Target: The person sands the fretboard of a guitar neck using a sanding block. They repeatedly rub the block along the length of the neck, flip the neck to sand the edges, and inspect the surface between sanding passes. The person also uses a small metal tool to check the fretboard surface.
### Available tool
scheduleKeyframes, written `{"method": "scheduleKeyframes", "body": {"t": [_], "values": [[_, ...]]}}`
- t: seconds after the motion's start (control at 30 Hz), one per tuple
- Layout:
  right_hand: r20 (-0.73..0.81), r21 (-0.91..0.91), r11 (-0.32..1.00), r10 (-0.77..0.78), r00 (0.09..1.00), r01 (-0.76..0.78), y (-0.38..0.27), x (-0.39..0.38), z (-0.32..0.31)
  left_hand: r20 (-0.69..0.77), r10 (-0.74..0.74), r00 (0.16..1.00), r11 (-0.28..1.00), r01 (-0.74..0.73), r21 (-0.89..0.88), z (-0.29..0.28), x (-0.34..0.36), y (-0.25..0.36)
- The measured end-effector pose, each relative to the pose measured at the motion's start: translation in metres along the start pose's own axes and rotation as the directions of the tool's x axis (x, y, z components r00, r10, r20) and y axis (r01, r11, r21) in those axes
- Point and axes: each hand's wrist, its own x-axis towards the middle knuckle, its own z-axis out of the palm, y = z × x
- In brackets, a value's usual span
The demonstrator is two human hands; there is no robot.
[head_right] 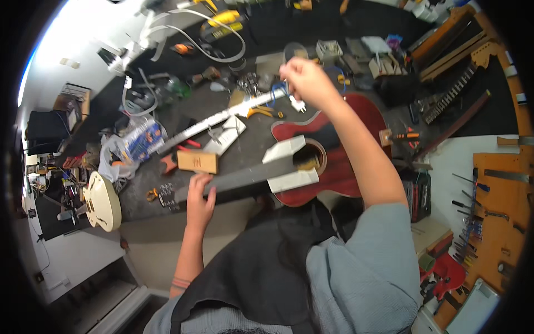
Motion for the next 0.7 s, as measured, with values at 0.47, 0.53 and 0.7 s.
{"method": "scheduleKeyframes", "body": {"t": [0.47,0.53,0.7], "values": [[0.354,0.246,0.906,0.247,0.902,-0.344,0.144,-0.247,-0.022,0.42,-0.082,0.904,0.995,0.098,-0.017,0.173,0.029,0.174],[0.385,0.176,0.967,0.106,0.917,-0.186,0.139,-0.242,-0.038,0.419,-0.18,0.89,0.982,0.185,0.031,0.183,0.037,0.18],[0.257,-0.136,0.914,-0.34,0.905,0.382,0.171,-0.205,-0.034,0.373,-0.345,0.861,0.921,0.387,-0.042,0.199,0.054,0.186]]}}
